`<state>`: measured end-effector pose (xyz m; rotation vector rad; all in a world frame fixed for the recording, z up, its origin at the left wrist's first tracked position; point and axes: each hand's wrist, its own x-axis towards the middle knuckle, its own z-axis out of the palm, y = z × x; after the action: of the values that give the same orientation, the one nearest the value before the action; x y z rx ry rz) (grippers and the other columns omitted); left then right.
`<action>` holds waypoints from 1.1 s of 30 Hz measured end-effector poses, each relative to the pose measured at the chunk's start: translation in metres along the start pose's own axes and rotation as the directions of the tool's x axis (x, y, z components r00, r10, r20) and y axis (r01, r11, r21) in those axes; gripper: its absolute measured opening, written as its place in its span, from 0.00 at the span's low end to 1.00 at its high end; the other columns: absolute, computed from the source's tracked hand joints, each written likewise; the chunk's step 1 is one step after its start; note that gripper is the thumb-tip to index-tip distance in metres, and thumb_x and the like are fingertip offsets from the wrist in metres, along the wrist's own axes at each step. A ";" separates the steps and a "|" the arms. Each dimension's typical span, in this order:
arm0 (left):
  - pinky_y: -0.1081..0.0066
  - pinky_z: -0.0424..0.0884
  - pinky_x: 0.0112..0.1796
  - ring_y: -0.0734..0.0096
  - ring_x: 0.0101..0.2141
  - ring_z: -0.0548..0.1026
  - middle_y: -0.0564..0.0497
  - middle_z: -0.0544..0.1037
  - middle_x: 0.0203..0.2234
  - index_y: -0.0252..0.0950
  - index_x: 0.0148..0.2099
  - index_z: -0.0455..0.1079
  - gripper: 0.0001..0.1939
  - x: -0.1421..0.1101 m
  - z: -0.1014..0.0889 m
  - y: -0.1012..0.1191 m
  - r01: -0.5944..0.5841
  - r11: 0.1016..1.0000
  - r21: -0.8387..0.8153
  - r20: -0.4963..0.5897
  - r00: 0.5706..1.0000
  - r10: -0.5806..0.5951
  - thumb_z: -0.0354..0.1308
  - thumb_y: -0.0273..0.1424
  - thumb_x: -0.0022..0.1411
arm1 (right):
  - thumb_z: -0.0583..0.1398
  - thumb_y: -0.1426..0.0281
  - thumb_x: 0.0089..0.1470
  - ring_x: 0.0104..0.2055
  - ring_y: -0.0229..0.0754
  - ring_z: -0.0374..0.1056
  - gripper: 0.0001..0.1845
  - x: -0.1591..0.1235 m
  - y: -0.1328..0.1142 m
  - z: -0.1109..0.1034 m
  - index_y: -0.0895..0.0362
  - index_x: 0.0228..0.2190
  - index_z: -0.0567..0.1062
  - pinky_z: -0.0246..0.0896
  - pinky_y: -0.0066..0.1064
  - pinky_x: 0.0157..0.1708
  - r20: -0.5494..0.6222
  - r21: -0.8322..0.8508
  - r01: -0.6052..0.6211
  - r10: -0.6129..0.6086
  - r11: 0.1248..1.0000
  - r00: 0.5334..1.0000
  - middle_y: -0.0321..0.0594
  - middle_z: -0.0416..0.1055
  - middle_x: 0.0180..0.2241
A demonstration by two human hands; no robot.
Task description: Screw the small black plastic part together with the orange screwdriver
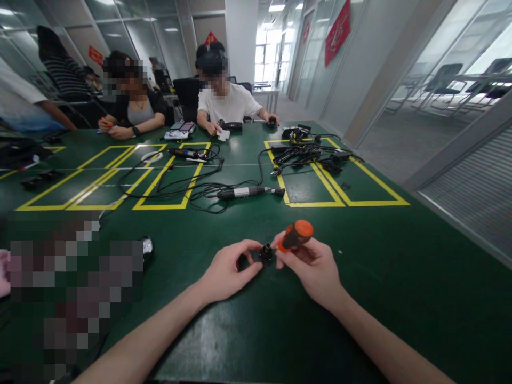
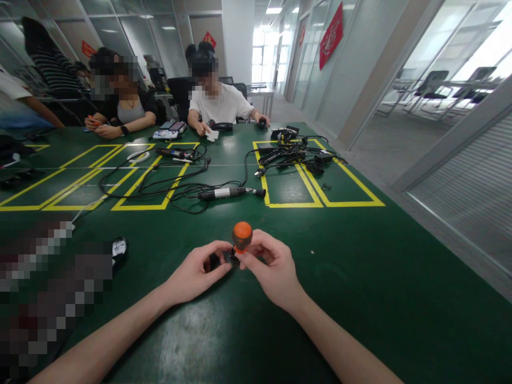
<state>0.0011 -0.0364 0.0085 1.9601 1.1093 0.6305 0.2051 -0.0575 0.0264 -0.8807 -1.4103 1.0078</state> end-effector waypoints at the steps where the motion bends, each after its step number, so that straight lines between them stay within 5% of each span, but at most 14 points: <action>1: 0.74 0.65 0.30 0.74 0.28 0.73 0.54 0.79 0.33 0.38 0.54 0.74 0.16 0.000 0.000 0.000 0.002 1.000 -0.003 0.000 1.000 -0.002 0.61 0.34 0.65 | 0.68 0.55 0.58 0.23 0.37 0.71 0.17 0.000 0.000 0.000 0.55 0.29 0.77 0.71 0.31 0.26 0.006 -0.003 0.001 -0.001 1.000 1.000 0.37 0.74 0.28; 19: 0.73 0.66 0.31 0.73 0.29 0.73 0.52 0.80 0.34 0.39 0.55 0.74 0.17 -0.001 -0.001 0.003 0.006 1.000 0.008 0.004 1.000 -0.006 0.59 0.35 0.65 | 0.68 0.59 0.58 0.24 0.38 0.72 0.14 0.002 -0.002 0.000 0.55 0.28 0.78 0.73 0.31 0.26 -0.039 -0.023 -0.013 0.012 1.000 0.999 0.38 0.75 0.27; 27: 0.73 0.66 0.30 0.73 0.29 0.74 0.52 0.80 0.36 0.39 0.55 0.73 0.16 -0.001 0.000 0.001 0.012 1.000 0.012 0.008 1.000 -0.012 0.60 0.34 0.66 | 0.69 0.58 0.58 0.26 0.40 0.75 0.13 -0.003 0.003 0.000 0.54 0.36 0.77 0.77 0.34 0.31 -0.018 0.068 -0.031 0.032 0.997 0.999 0.41 0.81 0.32; 33: 0.73 0.66 0.31 0.73 0.29 0.74 0.53 0.80 0.34 0.39 0.55 0.74 0.16 -0.001 0.001 0.000 0.003 1.000 0.006 0.006 1.000 -0.003 0.60 0.34 0.66 | 0.70 0.61 0.57 0.25 0.39 0.73 0.11 -0.001 0.002 0.000 0.55 0.31 0.78 0.74 0.33 0.29 -0.034 0.004 -0.043 0.044 0.999 0.998 0.39 0.78 0.29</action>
<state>0.0011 -0.0372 0.0081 1.9638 1.1118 0.6197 0.2057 -0.0582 0.0242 -0.9253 -1.3660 1.0233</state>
